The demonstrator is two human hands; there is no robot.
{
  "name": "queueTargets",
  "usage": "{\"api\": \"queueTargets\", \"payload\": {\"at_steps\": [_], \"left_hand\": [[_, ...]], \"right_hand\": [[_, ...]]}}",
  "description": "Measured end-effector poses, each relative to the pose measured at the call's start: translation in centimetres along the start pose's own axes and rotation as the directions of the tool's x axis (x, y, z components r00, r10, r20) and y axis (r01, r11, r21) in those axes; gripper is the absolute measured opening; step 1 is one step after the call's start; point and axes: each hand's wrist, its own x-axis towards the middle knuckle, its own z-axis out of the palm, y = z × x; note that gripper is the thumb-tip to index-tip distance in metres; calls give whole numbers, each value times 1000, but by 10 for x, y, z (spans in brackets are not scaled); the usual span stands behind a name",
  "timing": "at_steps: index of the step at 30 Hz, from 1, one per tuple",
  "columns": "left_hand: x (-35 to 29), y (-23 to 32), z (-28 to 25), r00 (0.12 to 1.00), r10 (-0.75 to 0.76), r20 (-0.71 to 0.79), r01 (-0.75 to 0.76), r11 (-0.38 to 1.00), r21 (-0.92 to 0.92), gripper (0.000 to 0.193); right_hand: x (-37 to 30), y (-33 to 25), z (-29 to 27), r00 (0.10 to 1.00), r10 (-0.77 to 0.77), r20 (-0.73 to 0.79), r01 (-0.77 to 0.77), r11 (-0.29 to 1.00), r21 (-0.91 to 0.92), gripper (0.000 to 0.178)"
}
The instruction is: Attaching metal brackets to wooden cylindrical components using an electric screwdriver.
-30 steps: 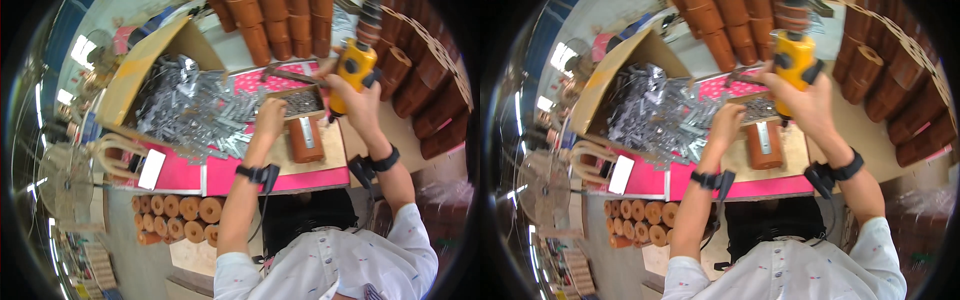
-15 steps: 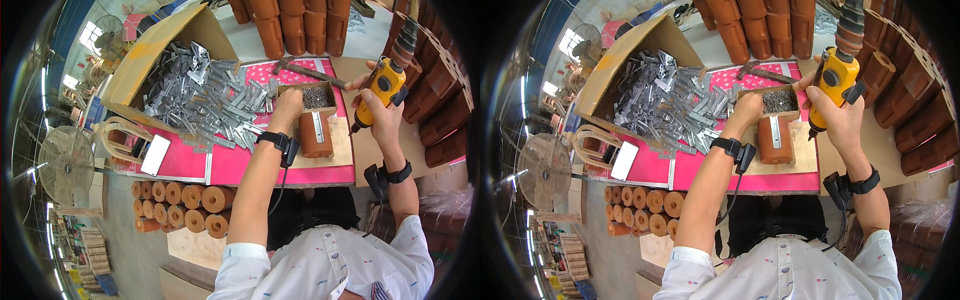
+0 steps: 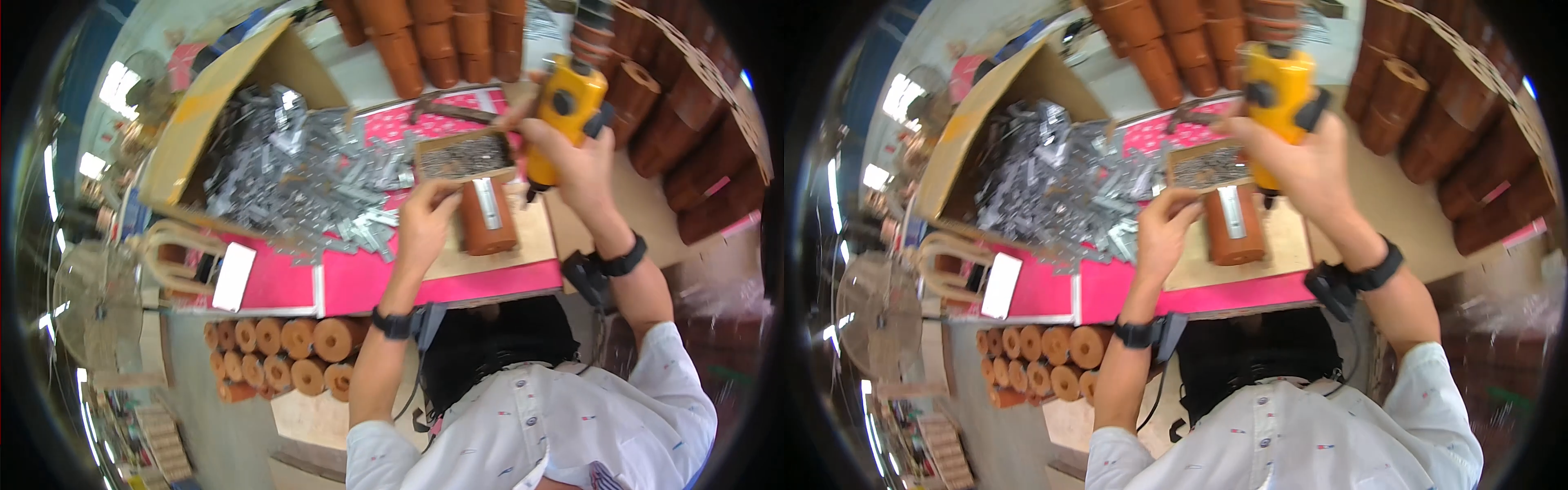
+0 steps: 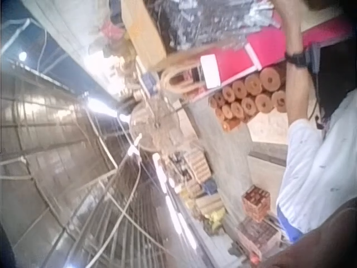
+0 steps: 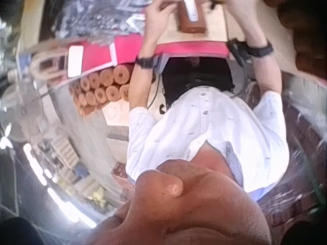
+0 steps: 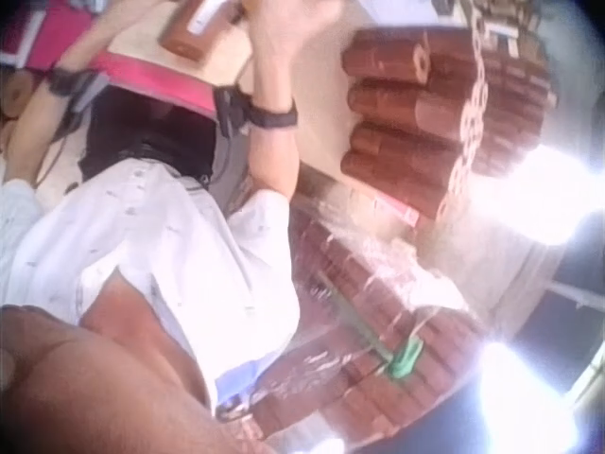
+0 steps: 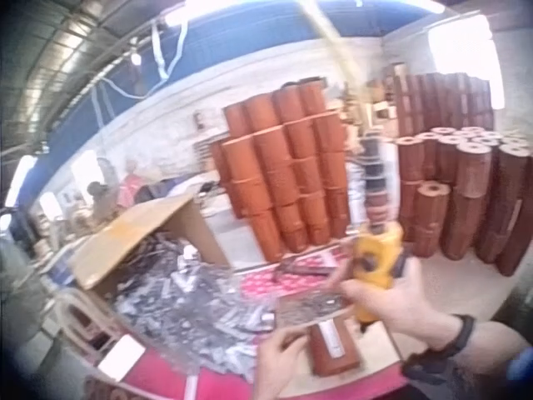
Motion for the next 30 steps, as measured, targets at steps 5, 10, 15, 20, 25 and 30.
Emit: {"api": "queueTargets", "payload": {"at_steps": [5, 10, 15, 20, 25, 30], "left_hand": [[-38, 23, 12, 999, -36, -33, 36, 999, 9, 20], [-41, 36, 28, 998, -56, 5, 56, 998, 31, 34], [-42, 38, 30, 999, -23, -23, 25, 997, 75, 34], [-41, 38, 34, 999, -13, -37, 17, 996, 87, 31], [-37, 37, 35, 999, -31, -25, 33, 995, 90, 25], [-37, 38, 38, 998, -30, -48, 31, 999, 36, 23]], "right_hand": [[8, -1, 28, 997, -37, 61, 32, 996, 83, 29], [6, 1, 32, 996, 16, 89, -22, 997, 68, 41], [4, 3, 35, 995, -8, 102, -3, 994, 109, 45], [3, 4, 31, 995, -24, 96, 15, 996, 90, 46], [4, 8, 34, 993, -98, 64, 93, 993, 70, 46], [2, 7, 29, 990, -120, 74, 120, 993, 3, 37]]}}
